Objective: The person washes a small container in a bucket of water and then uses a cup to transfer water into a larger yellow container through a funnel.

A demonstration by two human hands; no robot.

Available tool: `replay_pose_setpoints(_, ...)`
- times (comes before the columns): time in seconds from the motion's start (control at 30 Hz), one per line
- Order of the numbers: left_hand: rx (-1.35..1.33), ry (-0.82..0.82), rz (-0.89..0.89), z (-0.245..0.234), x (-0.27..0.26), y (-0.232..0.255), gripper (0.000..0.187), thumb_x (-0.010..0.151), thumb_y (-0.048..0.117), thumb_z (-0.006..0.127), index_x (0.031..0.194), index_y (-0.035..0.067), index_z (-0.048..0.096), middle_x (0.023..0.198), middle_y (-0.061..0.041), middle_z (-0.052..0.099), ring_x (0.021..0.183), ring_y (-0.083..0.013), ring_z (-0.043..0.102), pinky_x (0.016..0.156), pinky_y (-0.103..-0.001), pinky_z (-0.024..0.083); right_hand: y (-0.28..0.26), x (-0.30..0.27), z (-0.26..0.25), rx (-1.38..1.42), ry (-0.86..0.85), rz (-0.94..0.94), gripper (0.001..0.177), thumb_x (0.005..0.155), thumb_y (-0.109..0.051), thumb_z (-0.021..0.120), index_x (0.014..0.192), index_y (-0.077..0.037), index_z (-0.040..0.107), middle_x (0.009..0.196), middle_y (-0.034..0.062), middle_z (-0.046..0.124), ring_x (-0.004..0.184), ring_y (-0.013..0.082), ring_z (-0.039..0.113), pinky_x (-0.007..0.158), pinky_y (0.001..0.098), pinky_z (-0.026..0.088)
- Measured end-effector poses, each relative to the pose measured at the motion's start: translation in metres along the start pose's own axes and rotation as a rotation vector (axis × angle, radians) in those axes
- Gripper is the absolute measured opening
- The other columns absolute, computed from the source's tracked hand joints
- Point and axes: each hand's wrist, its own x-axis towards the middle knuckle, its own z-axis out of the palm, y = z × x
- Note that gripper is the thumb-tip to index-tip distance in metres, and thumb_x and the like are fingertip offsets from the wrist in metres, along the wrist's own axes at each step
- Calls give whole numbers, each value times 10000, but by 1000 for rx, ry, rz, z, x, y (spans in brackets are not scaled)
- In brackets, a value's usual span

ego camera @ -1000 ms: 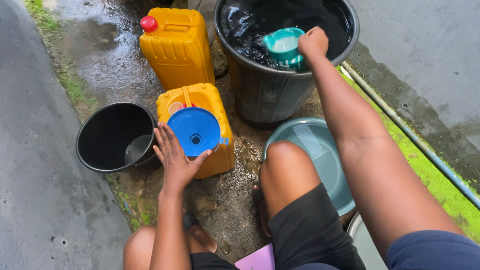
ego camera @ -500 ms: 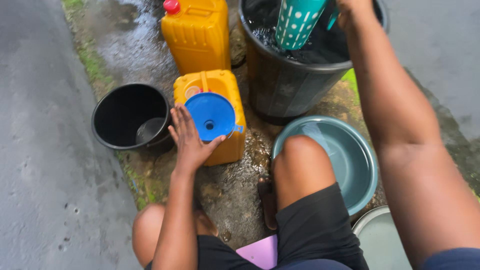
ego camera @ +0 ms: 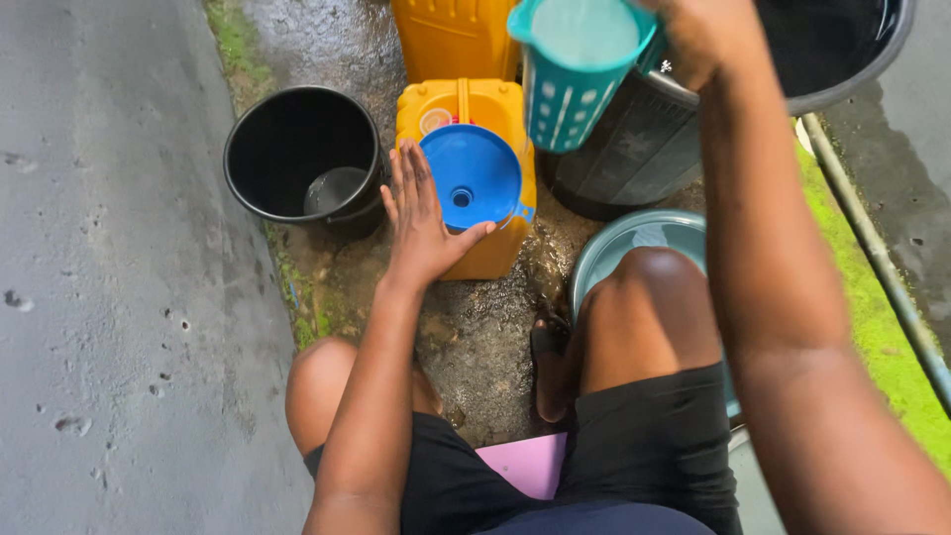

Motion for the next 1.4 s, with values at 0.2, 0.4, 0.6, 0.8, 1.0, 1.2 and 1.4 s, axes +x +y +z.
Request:
replay_pose_setpoints(0.2,5,-9,-11,-3,0,4,1459,725,653,856,1618,24,-112,1715,-264,-29,1596,-435,-46,1207,-713,43,2,-40,32,116,-129,50,166,941,-107,781,1060,-5,727,913,-8,707,793,60,633,713,217,494)
replay_pose_setpoints(0.4,2,-3,-8,-2,-1,5,1465,720,656,856,1612,22,-117,1709,-271,-31,1595,-435,-39,1211,-704,49,2,-65,46,-225,-16,18,170,914,-149,781,1016,-16,751,840,-7,698,745,41,612,670,229,494)
replay_pose_setpoints(0.6,-8,-4,-3,-4,-2,8,1475,714,585,897,1616,30,-129,1717,-263,-27,1600,-432,-31,1215,-704,45,-2,-73,57,-400,-20,-29,213,894,-201,790,1011,-26,758,826,52,699,727,113,634,667,291,503)
replay_pose_setpoints(0.8,12,-17,-17,-7,-3,12,1476,708,583,902,1615,35,-126,1719,-250,-23,1601,-426,-26,1219,-700,51,-8,-76,67,-535,0,-39,220,861,-225,793,1003,-58,775,812,103,717,723,198,678,695,347,526)
replay_pose_setpoints(1.0,15,-14,-20,-6,-3,11,1473,711,611,888,1611,23,-119,1716,-256,-19,1600,-427,-15,1216,-699,57,-17,-82,72,-581,14,-6,232,841,-240,795,1002,-75,780,772,122,692,706,246,678,701,379,525)
replay_pose_setpoints(1.2,13,-9,-12,-5,-4,10,1470,714,614,886,1613,17,-113,1715,-261,-12,1601,-434,-4,1214,-706,62,-20,-85,75,-611,-3,-48,230,817,-261,819,975,-96,791,751,114,693,718,269,684,710,396,525)
replay_pose_setpoints(1.4,-1,-14,-13,-7,-4,9,1458,725,615,878,1618,14,-104,1720,-265,-13,1602,-440,-10,1217,-703,67,-23,-85,79,-622,11,58,271,792,-320,859,976,-128,804,697,100,675,659,244,674,697,379,513)
